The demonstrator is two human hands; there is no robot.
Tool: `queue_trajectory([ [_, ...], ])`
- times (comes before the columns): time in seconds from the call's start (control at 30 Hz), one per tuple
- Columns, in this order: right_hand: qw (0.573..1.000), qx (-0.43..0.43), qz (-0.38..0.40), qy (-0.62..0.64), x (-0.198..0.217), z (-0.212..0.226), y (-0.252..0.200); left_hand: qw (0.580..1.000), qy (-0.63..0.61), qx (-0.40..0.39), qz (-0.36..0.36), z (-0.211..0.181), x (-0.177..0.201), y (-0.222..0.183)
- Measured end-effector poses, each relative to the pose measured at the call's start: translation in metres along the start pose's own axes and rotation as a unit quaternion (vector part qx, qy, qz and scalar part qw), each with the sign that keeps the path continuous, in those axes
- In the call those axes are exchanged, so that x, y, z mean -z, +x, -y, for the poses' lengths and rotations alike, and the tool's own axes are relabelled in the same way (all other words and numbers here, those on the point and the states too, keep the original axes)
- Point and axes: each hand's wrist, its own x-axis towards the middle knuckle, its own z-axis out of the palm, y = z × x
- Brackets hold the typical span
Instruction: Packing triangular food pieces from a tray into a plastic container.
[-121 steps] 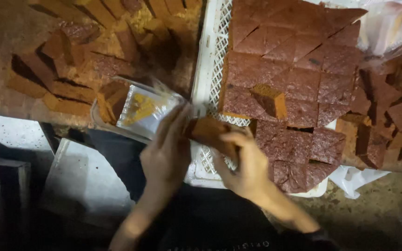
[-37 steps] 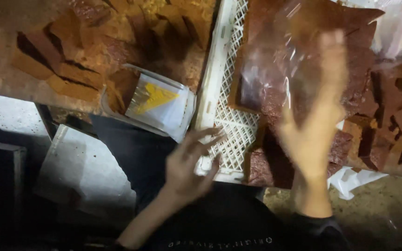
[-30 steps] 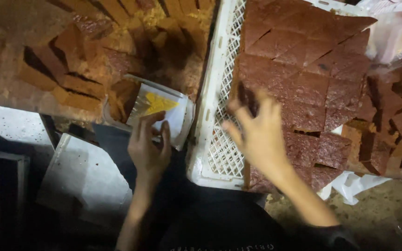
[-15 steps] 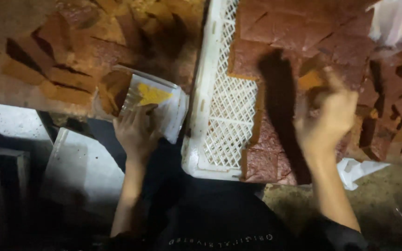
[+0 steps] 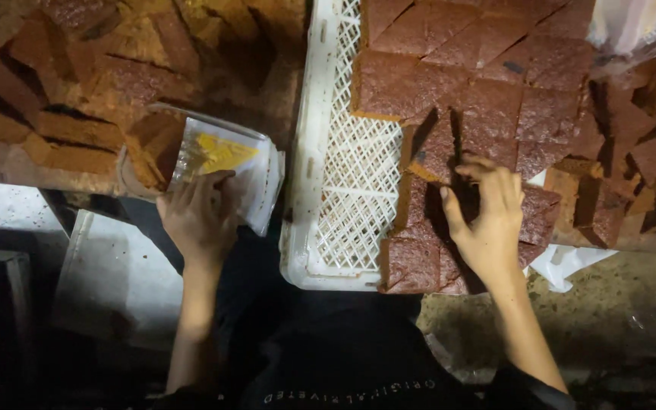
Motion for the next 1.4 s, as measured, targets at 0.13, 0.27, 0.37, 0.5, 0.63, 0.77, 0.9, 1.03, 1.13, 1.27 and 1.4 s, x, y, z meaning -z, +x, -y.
queue_trajectory([
  [0.13,1.000,0.011,-0.029,0.001,-0.006,0.002,0.006,1.000,-0.004,-0.006,0.003,0.003,0.000,0.001],
  [0.27,0.999,0.027,-0.030,0.022,-0.010,-0.003,0.013,1.000,0.001,0.007,0.005,-0.002,0.002,0.004],
  [0.37,0.999,0.029,-0.018,0.020,0.006,0.016,0.027,1.000,0.007,0.011,0.011,0.005,-0.003,-0.003],
  [0.5,0.995,0.036,0.011,-0.095,-0.008,0.031,0.031,1.000,0.005,0.014,0.008,0.002,-0.002,0.000],
  [0.63,0.999,-0.012,-0.016,-0.042,-0.017,0.034,0.031,1.000,0.008,0.010,0.007,0.004,-0.001,0.001],
  [0.77,0.978,-0.092,-0.086,0.165,0.011,0.037,0.028,1.000,-0.007,0.012,0.010,0.016,-0.008,-0.002],
  [0.9,0.969,-0.129,-0.186,0.096,0.062,-0.013,0.004,0.998,-0.023,0.043,0.040,0.014,0.008,0.003],
  [1.03,0.940,-0.288,-0.159,0.088,0.071,-0.128,-0.058,0.995,-0.034,0.039,0.084,0.028,0.009,0.000],
  [1.13,0.941,-0.329,-0.069,-0.022,0.046,-0.202,-0.090,0.996,-0.036,0.035,0.077,0.021,0.016,0.006],
  [1.27,0.883,-0.419,0.081,-0.196,0.040,-0.252,-0.108,0.993,-0.029,0.051,0.104,0.020,0.022,0.010],
  [1.4,0.959,-0.120,-0.122,-0.228,0.061,-0.103,-0.022,0.977,-0.038,0.092,0.189,-0.023,0.039,0.034],
])
